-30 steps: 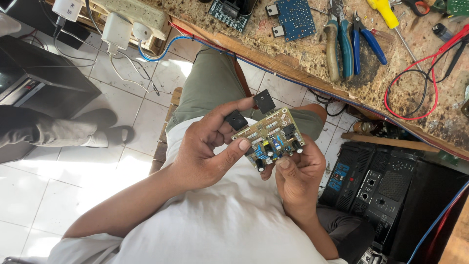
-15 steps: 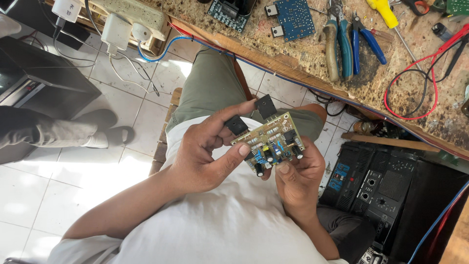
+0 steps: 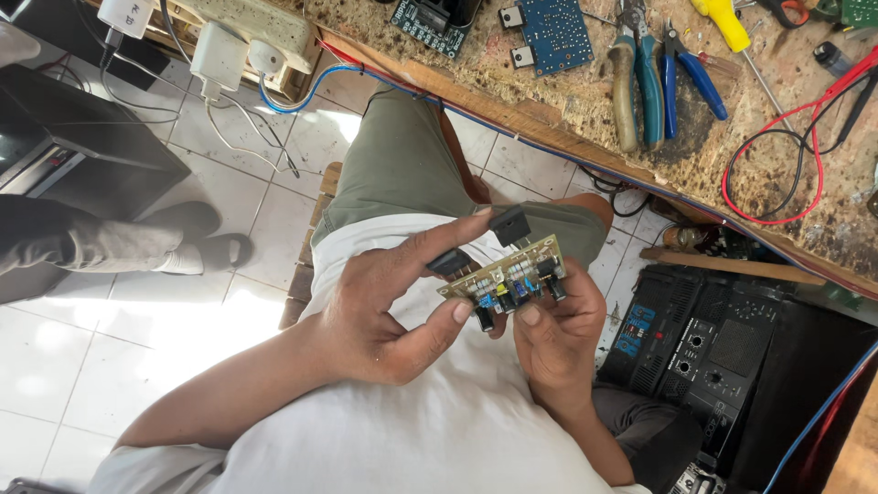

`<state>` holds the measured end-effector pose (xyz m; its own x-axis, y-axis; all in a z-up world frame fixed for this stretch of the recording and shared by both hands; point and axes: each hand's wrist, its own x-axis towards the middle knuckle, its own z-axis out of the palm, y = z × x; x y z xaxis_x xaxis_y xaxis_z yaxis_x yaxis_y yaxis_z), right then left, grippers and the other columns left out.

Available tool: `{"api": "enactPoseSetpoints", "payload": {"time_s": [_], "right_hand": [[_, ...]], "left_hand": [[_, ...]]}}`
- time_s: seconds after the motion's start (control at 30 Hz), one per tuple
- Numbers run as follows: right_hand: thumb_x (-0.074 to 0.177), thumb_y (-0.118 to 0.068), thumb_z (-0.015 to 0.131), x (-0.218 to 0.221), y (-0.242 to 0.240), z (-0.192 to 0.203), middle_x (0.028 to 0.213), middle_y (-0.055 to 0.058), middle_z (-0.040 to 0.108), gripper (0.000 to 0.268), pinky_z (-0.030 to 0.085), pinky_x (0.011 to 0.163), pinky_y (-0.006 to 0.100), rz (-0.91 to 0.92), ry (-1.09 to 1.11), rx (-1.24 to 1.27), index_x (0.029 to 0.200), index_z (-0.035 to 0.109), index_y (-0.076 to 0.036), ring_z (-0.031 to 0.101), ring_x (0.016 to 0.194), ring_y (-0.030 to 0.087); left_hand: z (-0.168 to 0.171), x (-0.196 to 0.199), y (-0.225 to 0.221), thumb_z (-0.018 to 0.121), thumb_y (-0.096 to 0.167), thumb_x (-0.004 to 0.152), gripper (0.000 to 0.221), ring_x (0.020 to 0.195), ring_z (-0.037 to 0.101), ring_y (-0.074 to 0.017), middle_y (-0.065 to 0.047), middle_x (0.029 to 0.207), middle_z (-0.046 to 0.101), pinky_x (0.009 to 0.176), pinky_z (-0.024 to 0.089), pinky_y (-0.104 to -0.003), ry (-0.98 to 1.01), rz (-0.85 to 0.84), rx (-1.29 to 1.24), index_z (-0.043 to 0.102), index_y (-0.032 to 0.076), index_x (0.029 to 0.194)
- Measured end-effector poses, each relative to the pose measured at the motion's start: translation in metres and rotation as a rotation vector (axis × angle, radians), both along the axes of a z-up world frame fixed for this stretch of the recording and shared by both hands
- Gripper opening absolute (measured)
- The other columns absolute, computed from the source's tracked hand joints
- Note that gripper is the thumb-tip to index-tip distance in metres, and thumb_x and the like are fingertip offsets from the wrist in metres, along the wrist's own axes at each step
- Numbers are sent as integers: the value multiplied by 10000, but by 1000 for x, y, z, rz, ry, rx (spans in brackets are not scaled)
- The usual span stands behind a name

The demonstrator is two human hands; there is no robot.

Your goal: The person uses wire cutters to trim pins on a circuit board and then uses a soldering iron to solder components onto the board.

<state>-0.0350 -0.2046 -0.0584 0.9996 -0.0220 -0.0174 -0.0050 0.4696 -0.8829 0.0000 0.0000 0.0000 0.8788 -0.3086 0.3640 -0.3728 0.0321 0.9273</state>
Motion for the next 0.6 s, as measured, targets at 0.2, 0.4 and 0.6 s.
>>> {"api": "enactPoseSetpoints", "payload": {"time_s": [0.2,0.4,0.6], "right_hand": [[899,-223,811,2,7,9,848,123,608,451,484,490,311,-4,-3,-4,1164,560,43,563,621,219],[894,-205,816,0,3,2,920,128,629,450,505,503,312,-10,-6,-2,1195,570,23,595,688,230],[917,-190,809,0,3,2,1026,120,625,399,510,535,326,2,-29,8,1157,561,10,604,739,229]], "left_hand": [[1,1,0,575,111,1038,484,924,762,-168,-38,965,780,966,616,-301,-34,-25,-15,424,-52,1468],[0,2,1,570,105,1034,477,929,749,-173,-12,955,775,989,609,-315,-44,-30,-1,429,-44,1464],[-3,2,2,588,72,1026,477,897,757,-198,-51,991,768,949,635,-339,-105,-36,-4,439,-51,1462]]}}
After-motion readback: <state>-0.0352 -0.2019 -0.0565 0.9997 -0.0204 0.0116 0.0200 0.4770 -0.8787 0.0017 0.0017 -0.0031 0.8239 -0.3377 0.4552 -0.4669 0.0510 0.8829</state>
